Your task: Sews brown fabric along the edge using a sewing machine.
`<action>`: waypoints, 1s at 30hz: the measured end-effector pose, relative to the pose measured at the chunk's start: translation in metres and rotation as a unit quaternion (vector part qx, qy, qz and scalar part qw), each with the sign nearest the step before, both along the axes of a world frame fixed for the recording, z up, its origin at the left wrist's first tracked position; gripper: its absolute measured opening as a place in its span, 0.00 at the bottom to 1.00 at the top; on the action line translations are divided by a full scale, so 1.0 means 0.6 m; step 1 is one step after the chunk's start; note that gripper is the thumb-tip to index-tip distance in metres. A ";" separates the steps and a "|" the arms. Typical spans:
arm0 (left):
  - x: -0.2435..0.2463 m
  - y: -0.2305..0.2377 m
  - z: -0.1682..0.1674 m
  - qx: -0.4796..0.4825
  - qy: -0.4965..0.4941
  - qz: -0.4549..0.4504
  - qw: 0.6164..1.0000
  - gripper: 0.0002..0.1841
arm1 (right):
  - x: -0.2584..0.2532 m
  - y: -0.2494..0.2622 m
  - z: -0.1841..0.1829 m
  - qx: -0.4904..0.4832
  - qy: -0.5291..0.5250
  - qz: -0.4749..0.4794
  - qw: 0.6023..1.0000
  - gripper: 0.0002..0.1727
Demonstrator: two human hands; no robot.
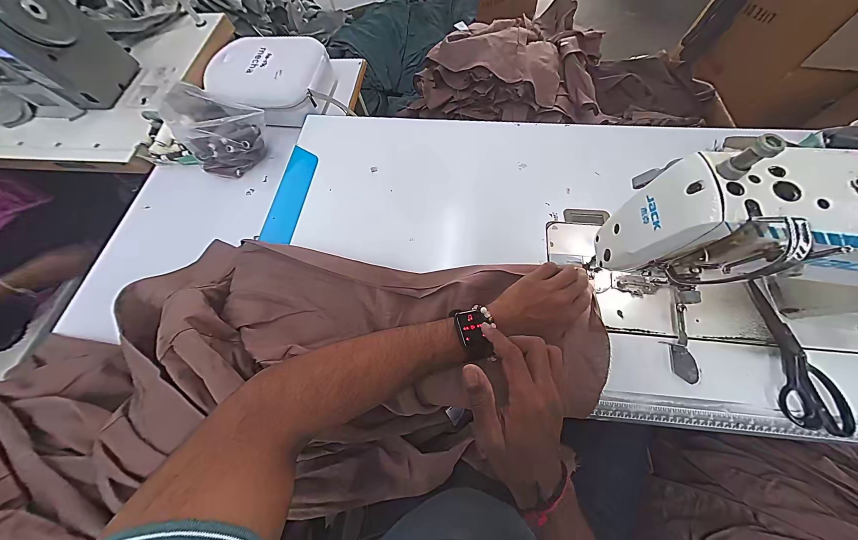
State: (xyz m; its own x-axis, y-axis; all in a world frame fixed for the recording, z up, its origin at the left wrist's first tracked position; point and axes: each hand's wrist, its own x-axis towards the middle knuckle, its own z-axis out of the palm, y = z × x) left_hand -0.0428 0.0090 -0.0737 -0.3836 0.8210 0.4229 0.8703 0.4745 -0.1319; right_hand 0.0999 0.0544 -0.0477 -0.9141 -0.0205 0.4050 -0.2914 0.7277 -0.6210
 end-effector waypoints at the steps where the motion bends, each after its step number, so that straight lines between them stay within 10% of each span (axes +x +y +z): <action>1: 0.014 -0.011 0.033 -0.041 -0.063 0.005 0.997 0.19 | 0.002 -0.002 0.000 -0.001 0.002 0.014 1.000 0.37; 3: 0.039 -0.023 0.119 -0.156 -0.215 0.043 0.963 0.21 | 0.007 -0.004 0.000 -0.021 0.025 0.059 0.998 0.34; 9: -0.009 0.014 -0.035 -0.027 -0.045 0.030 0.998 0.19 | 0.020 -0.006 -0.002 -0.063 0.075 0.075 0.992 0.30; 18: 0.026 0.001 0.072 -0.141 -0.042 0.049 0.988 0.18 | 0.000 0.002 -0.004 -0.034 0.026 -0.012 0.999 0.37; 24: -0.016 0.013 -0.044 0.002 -0.017 0.014 1.000 0.18 | 0.002 -0.005 -0.004 -0.001 0.007 0.025 1.000 0.38; 30: -0.009 0.012 -0.033 -0.024 -0.045 0.030 0.998 0.19 | 0.018 -0.006 -0.001 -0.051 0.070 0.072 0.994 0.31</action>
